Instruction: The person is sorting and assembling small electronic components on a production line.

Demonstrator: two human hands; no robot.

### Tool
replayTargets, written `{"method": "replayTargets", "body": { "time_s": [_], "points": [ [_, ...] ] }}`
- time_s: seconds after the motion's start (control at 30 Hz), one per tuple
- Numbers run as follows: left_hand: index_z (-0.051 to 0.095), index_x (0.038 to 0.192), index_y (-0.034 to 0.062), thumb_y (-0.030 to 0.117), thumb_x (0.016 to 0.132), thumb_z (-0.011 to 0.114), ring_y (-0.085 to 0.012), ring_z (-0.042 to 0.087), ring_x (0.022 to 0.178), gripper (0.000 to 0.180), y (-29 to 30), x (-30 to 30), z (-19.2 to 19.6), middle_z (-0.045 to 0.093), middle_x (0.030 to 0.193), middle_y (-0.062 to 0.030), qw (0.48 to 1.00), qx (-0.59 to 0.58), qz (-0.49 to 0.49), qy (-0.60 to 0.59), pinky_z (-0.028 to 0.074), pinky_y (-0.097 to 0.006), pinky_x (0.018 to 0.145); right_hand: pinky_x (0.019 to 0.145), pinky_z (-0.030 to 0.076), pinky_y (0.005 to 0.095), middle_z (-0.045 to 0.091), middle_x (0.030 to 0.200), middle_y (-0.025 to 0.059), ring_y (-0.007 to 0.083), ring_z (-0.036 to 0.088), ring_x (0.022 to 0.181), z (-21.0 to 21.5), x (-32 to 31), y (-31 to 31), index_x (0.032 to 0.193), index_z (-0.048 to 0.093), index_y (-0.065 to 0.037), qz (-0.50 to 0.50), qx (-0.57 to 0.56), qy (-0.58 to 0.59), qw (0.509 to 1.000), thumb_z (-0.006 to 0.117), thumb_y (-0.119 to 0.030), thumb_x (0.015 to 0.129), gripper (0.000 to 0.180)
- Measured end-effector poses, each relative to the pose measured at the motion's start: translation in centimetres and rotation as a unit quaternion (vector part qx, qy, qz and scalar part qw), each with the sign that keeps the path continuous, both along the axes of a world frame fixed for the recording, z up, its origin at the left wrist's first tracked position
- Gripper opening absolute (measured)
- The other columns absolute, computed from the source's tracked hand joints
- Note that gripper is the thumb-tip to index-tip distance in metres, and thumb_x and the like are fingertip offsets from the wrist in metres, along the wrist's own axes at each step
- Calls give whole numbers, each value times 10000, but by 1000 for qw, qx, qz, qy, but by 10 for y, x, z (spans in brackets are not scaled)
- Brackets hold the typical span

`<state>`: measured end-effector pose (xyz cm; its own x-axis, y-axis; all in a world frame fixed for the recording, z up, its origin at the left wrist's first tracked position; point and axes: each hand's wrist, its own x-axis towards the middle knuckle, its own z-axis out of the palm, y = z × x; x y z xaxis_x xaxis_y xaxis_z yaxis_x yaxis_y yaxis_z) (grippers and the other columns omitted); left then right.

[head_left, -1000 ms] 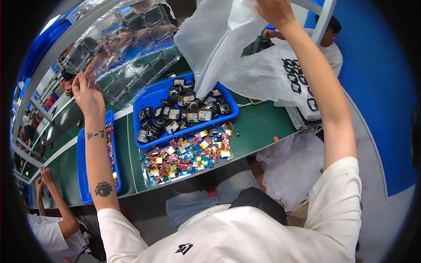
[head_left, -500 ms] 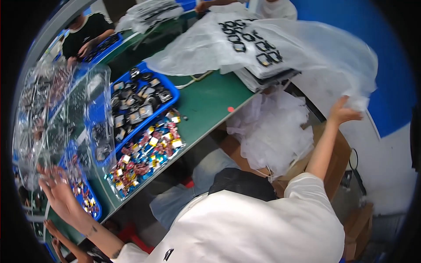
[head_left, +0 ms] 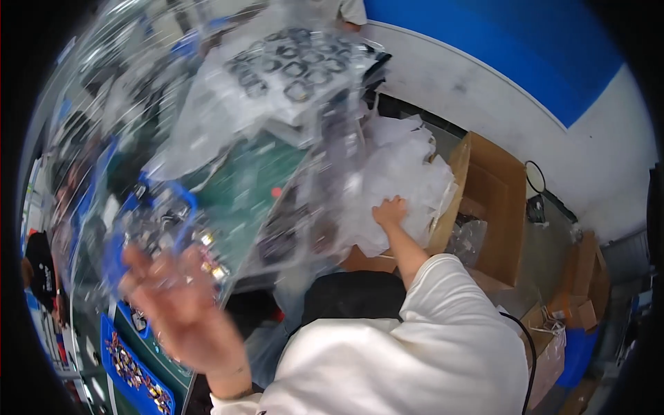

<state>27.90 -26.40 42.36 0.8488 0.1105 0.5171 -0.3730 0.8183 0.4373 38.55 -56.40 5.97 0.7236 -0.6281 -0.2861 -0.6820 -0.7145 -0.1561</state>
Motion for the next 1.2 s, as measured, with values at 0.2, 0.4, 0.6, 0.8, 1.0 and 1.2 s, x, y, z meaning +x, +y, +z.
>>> {"method": "replayTargets", "body": {
  "time_s": [0.2, 0.4, 0.6, 0.8, 1.0, 1.2],
  "points": [
    [371, 1073, 110, 19, 837, 616, -252, 547, 1065, 352, -199, 21, -39, 471, 1268, -177, 962, 94, -212, 144, 465, -338, 884, 925, 375, 434, 523, 1215, 163, 289, 442, 1162, -54, -5, -13, 1137, 574, -23, 70, -63, -13, 995, 555, -377, 784, 500],
    [534, 1118, 10, 92, 774, 704, -125, 571, 977, 393, -243, 16, -188, 626, 975, -47, 792, 472, -379, 79, 426, -261, 882, 926, 374, 414, 393, 1317, 186, 336, 363, 1189, 30, -36, -20, 1083, 630, -79, 63, -51, -46, 996, 529, -347, 785, 412],
    [620, 1006, -7, 61, 858, 587, -98, 592, 883, 166, -160, 79, -90, 649, 921, -44, 825, 509, -223, 107, 463, -241, 789, 672, 472, 354, 614, 870, 126, 251, 603, 781, -20, -44, -88, 857, 618, -73, 45, 15, -321, 946, 551, -269, 824, 210],
    [516, 1148, -42, 154, 868, 596, -188, 560, 950, 350, -77, 152, -35, 565, 1100, -105, 878, 352, -46, 321, 474, -319, 854, 615, 436, 317, 584, 709, 73, 193, 535, 638, 78, 25, -102, 844, 578, -28, 1, 166, -562, 810, 567, -187, 846, 159],
    [434, 1211, -12, 236, 844, 641, -253, 498, 1047, 488, -57, 189, -39, 449, 1208, -144, 864, 298, -82, 397, 448, -373, 916, 659, 424, 243, 580, 846, 32, 109, 512, 726, 237, 119, -104, 1035, 618, -26, -29, 303, -706, 639, 489, -242, 936, 271],
    [407, 1245, 1, 294, 855, 628, -245, 440, 1113, 535, -87, 190, -29, 428, 1218, -129, 877, 317, -118, 342, 396, -392, 953, 851, 444, 427, 609, 1071, 193, 343, 589, 947, 312, 198, -143, 1047, 654, -67, 95, -71, -532, 839, 505, -407, 878, 408]
  ]
}}
